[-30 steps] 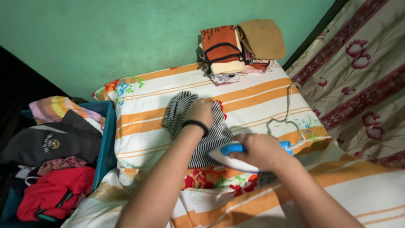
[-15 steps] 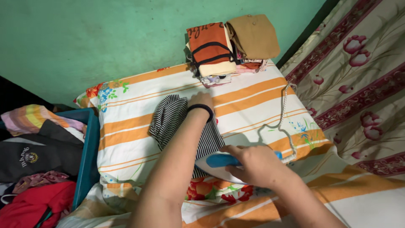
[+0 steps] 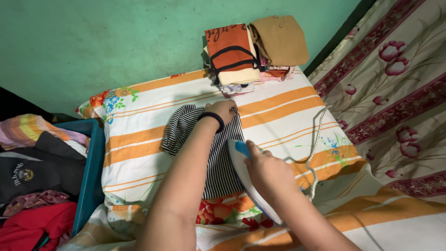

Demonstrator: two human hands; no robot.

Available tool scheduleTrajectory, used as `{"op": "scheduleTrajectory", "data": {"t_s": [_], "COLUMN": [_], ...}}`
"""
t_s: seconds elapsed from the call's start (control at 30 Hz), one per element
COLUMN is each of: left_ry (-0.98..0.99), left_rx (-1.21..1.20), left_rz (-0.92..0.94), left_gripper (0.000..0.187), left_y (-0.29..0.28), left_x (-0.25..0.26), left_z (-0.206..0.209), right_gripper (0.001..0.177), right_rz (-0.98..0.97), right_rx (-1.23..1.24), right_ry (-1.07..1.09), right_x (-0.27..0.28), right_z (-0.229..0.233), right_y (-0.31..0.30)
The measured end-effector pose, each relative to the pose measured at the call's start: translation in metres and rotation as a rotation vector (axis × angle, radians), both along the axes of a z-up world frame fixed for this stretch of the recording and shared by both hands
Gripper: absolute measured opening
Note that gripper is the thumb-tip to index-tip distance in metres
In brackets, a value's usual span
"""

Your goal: The person irons a striped shirt using an electric iron on a table covered with a bedsheet and then folds the shirt by hand.

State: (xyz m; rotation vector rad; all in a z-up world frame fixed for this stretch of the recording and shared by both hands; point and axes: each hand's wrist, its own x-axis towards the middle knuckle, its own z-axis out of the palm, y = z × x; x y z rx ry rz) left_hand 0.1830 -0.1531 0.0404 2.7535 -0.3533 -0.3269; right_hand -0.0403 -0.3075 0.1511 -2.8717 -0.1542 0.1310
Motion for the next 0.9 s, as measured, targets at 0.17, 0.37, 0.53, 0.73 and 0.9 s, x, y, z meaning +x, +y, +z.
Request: {"op": "scheduleTrajectory", "data": {"t_s": [0.17, 0.37, 0.53, 0.73, 0.9], "left_ry": [0.029, 0.052, 0.001, 0.215, 0.257], "left_rx": [-0.032, -0.093, -0.143, 0.231, 0.398], "left_rz": [0.019, 0.052, 0.106, 0.001, 0.068], "left_gripper": [0.027, 0.025, 0.024, 0.037, 0.051], "left_y": [0.002, 0.004, 0.011, 0.045, 0.078], "left_x": [0.014, 0.023, 0.031, 0.007, 0.000], "left_z": [-0.007, -0.021, -0.034, 0.031, 0.051], "right_gripper": [0.052, 0.051, 0.053, 0.052, 0.052], "right_rz": [-0.078, -0.113, -0.113, -0.103, -0.069], "right_rx": [-0.007, -0.041, -0.044, -0.042, -0.067], "right_ry": [-0.018, -0.064, -0.064, 0.014, -0.011], "right_x": [0.020, 0.054, 0.072, 0.090, 0.097], "right_z": [0.000, -0.009, -0.011, -0.004, -0.007], "right_y": [0.017, 0.028, 0.030, 0.029, 0.025]}}
